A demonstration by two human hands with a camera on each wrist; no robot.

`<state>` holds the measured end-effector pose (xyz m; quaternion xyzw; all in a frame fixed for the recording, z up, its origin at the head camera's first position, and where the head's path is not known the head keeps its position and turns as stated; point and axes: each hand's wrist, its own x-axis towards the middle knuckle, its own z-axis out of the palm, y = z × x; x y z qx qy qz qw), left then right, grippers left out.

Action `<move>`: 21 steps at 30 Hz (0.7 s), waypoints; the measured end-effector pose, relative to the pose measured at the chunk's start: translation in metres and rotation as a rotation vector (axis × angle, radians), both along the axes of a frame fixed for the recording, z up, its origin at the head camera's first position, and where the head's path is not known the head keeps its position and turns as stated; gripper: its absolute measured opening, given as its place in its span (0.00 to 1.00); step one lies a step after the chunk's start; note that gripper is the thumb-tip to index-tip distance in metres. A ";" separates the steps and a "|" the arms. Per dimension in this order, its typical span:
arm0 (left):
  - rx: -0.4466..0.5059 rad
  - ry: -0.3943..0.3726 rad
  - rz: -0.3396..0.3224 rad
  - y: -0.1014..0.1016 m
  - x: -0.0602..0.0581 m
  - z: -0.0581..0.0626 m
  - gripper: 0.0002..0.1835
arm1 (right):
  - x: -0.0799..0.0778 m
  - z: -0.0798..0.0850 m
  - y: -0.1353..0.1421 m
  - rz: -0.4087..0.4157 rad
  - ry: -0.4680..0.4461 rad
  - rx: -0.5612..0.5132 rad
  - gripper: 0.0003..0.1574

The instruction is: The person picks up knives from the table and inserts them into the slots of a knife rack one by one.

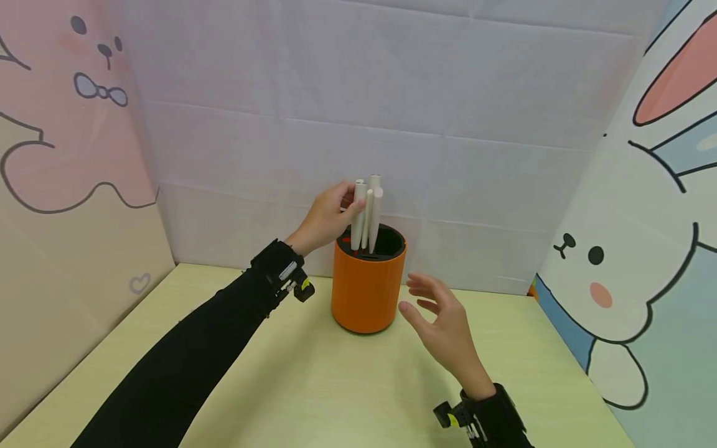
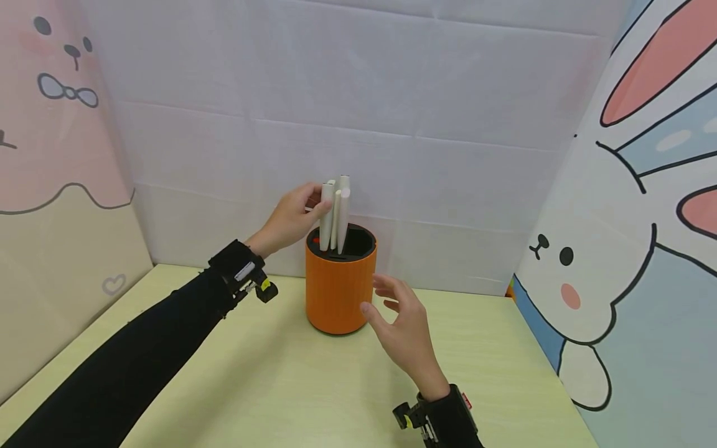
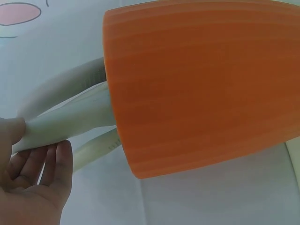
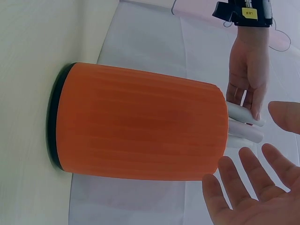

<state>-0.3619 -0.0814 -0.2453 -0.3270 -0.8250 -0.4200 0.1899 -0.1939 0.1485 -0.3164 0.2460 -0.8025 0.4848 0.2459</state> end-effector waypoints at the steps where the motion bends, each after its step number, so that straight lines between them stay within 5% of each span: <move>1: -0.004 0.002 -0.002 0.000 0.000 -0.001 0.16 | 0.000 0.000 0.000 -0.004 -0.001 0.001 0.29; 12: -0.008 -0.014 0.006 -0.002 0.005 -0.006 0.21 | 0.004 0.001 0.003 -0.016 0.004 0.006 0.29; 21: -0.065 0.098 0.135 -0.037 0.043 -0.012 0.27 | 0.005 0.003 0.014 -0.062 0.011 0.020 0.29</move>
